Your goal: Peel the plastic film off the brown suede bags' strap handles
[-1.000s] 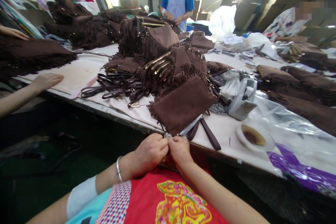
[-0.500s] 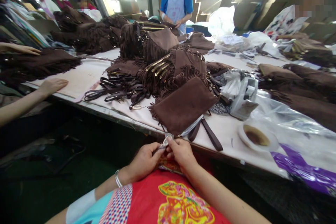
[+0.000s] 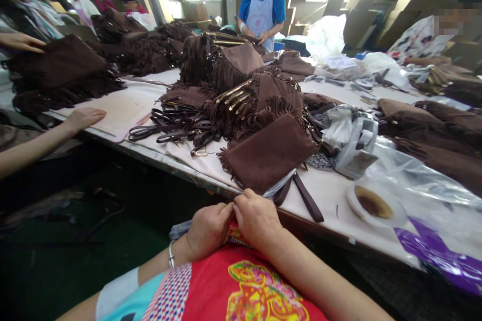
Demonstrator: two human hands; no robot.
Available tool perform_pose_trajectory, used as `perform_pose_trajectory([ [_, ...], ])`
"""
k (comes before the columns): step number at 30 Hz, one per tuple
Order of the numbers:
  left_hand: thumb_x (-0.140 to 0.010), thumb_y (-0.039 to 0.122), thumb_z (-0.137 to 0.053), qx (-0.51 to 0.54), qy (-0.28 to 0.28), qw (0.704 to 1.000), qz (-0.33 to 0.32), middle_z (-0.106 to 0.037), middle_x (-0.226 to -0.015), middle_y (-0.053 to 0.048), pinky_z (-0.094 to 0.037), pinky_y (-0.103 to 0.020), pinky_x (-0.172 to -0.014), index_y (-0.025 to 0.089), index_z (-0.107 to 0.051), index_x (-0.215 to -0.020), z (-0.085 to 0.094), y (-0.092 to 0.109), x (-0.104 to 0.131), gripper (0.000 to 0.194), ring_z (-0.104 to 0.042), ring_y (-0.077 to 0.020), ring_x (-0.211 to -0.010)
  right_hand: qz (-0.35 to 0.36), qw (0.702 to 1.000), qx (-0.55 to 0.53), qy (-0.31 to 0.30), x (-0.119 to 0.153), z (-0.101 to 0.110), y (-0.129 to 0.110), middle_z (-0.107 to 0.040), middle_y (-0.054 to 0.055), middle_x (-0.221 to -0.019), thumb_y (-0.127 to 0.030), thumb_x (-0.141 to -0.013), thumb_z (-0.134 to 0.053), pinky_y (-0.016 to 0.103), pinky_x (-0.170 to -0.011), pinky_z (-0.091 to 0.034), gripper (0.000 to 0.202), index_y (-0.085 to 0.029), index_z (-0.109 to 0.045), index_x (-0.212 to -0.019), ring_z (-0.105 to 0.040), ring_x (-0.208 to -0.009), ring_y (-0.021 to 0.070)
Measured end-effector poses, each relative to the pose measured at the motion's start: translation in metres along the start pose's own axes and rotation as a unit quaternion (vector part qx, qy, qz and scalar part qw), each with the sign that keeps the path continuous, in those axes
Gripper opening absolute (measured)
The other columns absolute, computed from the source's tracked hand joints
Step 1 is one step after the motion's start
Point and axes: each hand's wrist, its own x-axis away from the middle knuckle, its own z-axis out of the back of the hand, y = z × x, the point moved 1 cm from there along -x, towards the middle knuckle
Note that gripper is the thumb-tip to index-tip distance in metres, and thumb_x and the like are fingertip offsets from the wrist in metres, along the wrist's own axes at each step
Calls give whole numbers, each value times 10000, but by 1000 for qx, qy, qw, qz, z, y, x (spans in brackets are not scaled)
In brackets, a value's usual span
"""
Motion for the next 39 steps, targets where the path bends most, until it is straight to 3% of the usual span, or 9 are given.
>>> perform_pose_trajectory([
  [11,-964,328,-356,183,17,979,87,-645,-775,-71,-380,-279,-621,194,-631,-833,1,-1,-3,333,-577,-178,-675,60,998,27,11,2,-12,12,-615,46,-850,-171,-925,-464,258,-671,-392,204,-184,-640,-822,-581,-744,158],
  [18,-825,378,-496,484,-61,831,268,-496,-558,12,-281,-260,-516,183,-493,-551,-4,-3,-15,336,-409,-120,-553,161,978,93,98,13,-27,15,-596,68,-833,-139,-914,-466,320,-740,-358,186,-170,-641,-861,-524,-770,198],
  [23,-732,351,-563,622,-85,720,297,-433,-562,41,-247,-250,-477,195,-455,-558,-16,-1,-13,257,-346,-100,-523,231,966,100,59,20,-20,21,-630,88,-870,-254,-930,-520,352,-733,-358,172,-164,-665,-950,-517,-779,214],
  [27,-766,428,-570,649,-102,695,294,-431,-556,42,-236,-240,-458,195,-507,-604,-13,1,-9,292,-314,-86,-480,244,970,-1,24,36,-9,30,-663,107,-1048,-208,-919,-515,375,-819,-384,259,-194,-651,-1140,-551,-905,231],
  [30,-804,447,-554,646,-111,704,272,-464,-556,36,-247,-228,-458,183,-542,-636,-5,0,-7,313,-341,-79,-468,107,972,-198,60,50,-10,39,-670,97,-1031,-250,-906,-518,374,-832,-424,216,-208,-696,-1022,-574,-937,239],
  [32,-814,448,-561,636,-122,717,259,-502,-563,25,-276,-219,-469,173,-553,-649,-1,-2,-7,320,-402,-82,-482,-84,926,-365,48,53,-18,44,-666,78,-846,-370,-898,-528,321,-662,-451,254,-185,-700,-873,-588,-751,201],
  [35,-817,529,-565,648,-153,703,251,-577,-616,-11,-355,-222,-506,153,-591,-720,-2,-4,-8,390,-502,-102,-521,-322,726,-605,-48,46,-33,43,-583,12,-652,-570,-860,-519,229,-411,-276,433,-162,-664,-834,-408,-444,91],
  [37,-812,660,-499,674,-193,659,273,-610,-658,-44,-406,-250,-531,131,-621,-780,-8,-5,-10,544,-541,-124,-533,-375,606,-699,-58,36,-40,39,-543,-23,-615,-586,-822,-573,193,-383,-187,435,-155,-632,-817,-305,-392,45],
  [39,-779,752,-454,681,-234,628,295,-617,-669,-61,-429,-273,-535,113,-633,-792,-14,-4,-14,664,-551,-137,-528,-384,570,-726,-24,26,-44,34,-490,-52,-537,-530,-770,-667,174,-373,-161,394,-154,-575,-700,-264,-375,28],
])
